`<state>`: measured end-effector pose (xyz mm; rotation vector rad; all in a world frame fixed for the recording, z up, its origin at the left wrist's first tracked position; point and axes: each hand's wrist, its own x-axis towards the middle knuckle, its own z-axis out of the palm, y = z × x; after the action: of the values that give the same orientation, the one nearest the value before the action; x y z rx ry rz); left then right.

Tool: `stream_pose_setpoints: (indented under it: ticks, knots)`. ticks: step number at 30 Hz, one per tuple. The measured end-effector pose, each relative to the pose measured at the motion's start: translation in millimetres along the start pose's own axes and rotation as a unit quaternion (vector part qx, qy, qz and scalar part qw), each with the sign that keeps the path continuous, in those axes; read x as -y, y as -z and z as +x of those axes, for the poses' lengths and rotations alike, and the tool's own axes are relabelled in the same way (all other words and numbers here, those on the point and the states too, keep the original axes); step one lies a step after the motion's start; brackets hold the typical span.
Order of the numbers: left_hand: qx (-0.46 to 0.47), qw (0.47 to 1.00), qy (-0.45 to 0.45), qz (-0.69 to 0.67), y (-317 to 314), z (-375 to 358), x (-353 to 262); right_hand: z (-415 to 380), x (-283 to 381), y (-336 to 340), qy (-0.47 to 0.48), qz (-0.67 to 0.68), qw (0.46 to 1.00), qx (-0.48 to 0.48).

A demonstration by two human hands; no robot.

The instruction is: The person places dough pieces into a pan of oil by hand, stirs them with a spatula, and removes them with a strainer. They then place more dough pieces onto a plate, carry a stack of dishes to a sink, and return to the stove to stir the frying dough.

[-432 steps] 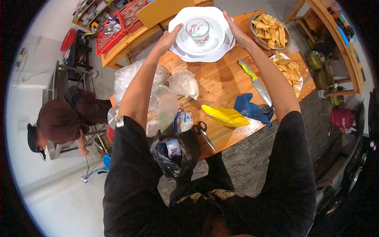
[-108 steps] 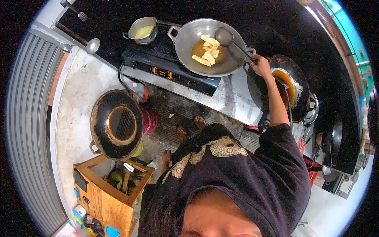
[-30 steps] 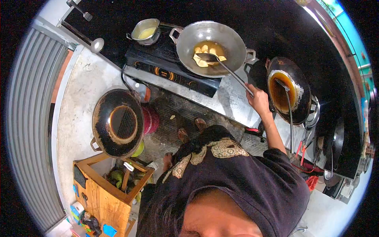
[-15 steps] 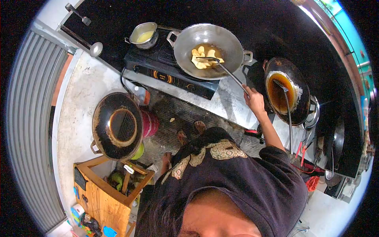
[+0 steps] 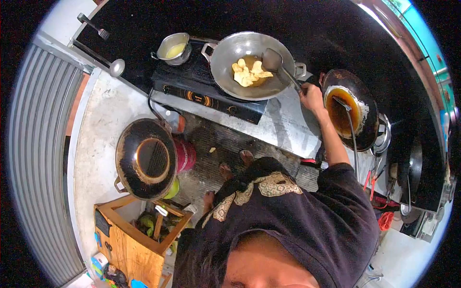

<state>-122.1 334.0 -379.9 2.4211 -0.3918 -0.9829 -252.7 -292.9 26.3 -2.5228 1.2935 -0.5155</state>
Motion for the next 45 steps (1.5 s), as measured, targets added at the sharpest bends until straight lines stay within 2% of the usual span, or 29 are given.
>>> stream_pose_setpoints:
  ticks: [2,3,6,7,9,10,11,13,14,16,17,20,22,23,25,26,27,29,30,32,34,36,38,39,41,42,44,45]
  knots:
    - [-0.008,0.993,-0.102,0.065,0,2,-2,17,-7,1,-0.015,-0.011,0.998,0.06]
    - [0.033,0.996,-0.017,-0.085,1,3,-3,24,-11,3,-0.023,-0.018,0.995,0.09]
    - [0.168,0.979,0.006,-0.116,21,4,-37,38,0,22,-0.108,0.074,0.973,0.19]
    - [0.043,0.989,0.085,-0.111,13,-12,-36,45,0,24,-0.132,0.109,0.964,0.205]
    - [0.042,0.985,0.123,-0.113,11,-17,-47,57,-1,27,-0.181,0.189,0.937,0.233]
    - [0.041,0.982,0.142,-0.114,-1,-9,-28,63,0,32,-0.188,0.189,0.93,0.254]
    - [-0.047,0.968,-0.216,0.116,-9,-7,-6,70,0,38,-0.194,0.189,0.923,0.275]
    - [0.039,0.999,-0.011,-0.008,-2,-10,-21,77,-2,46,-0.193,0.21,0.908,0.307]
    - [0.083,0.99,0.093,-0.071,2,-13,-30,79,0,49,-0.195,0.214,0.905,0.313]
    - [0.094,0.988,0.103,-0.061,6,-16,-41,79,3,53,-0.201,0.221,0.898,0.324]
    - [0.1,0.988,0.108,-0.056,6,-18,-45,77,4,52,-0.199,0.226,0.9,0.315]
    - [0.049,0.99,-0.114,0.071,-10,-6,-10,67,18,43,-0.178,0.238,0.912,0.282]
    - [0.006,0.977,-0.186,0.099,-7,-3,-9,61,28,36,-0.148,0.242,0.925,0.253]
    - [-0.015,0.968,-0.222,0.113,-5,-3,-8,62,30,28,-0.146,0.203,0.936,0.247]
    - [0.021,0.997,-0.052,-0.046,-5,4,-11,58,33,21,-0.098,0.167,0.96,0.204]
    - [0.039,0.991,0.035,-0.124,-6,10,-13,53,40,21,-0.075,0.148,0.969,0.183]
    - [0.044,0.988,0.057,-0.139,-3,9,-18,50,50,27,-0.067,0.115,0.974,0.185]
    - [0.053,0.979,0.101,-0.169,19,-12,-44,53,42,17,0.029,0.023,0.989,0.144]
    - [0.047,0.968,0.119,-0.217,11,-8,-34,53,40,12,0.078,-0.023,0.989,0.121]
    - [0.037,0.937,0.154,-0.312,-4,-1,-23,52,38,8,0.077,-0.067,0.989,0.106]
    - [0.024,0.989,-0.008,-0.146,10,-7,-24,49,37,11,0.076,-0.087,0.989,0.095]
    - [0.01,0.993,-0.041,-0.11,15,-13,-33,44,39,17,0.078,-0.082,0.99,0.087]
    - [-0.002,0.977,0.053,-0.207,-8,-7,-17,42,25,17,0.118,-0.065,0.99,0.049]
    - [0.0,0.991,-0.017,-0.135,-11,-4,-12,41,19,17,0.137,-0.056,0.989,0.03]
    - [0.003,0.988,-0.157,0.013,-6,0,-9,39,21,29,0.103,-0.059,0.989,0.087]
    - [0.011,0.994,-0.097,-0.043,-8,-2,-9,38,23,33,0.086,-0.06,0.988,0.115]
    - [0.028,0.988,0.022,-0.153,-12,-4,-13,39,-1,21,0.14,-0.009,0.985,0.1]
    - [0.035,0.992,0.026,-0.122,-10,-2,-15,41,-15,13,0.168,0.017,0.981,0.092]
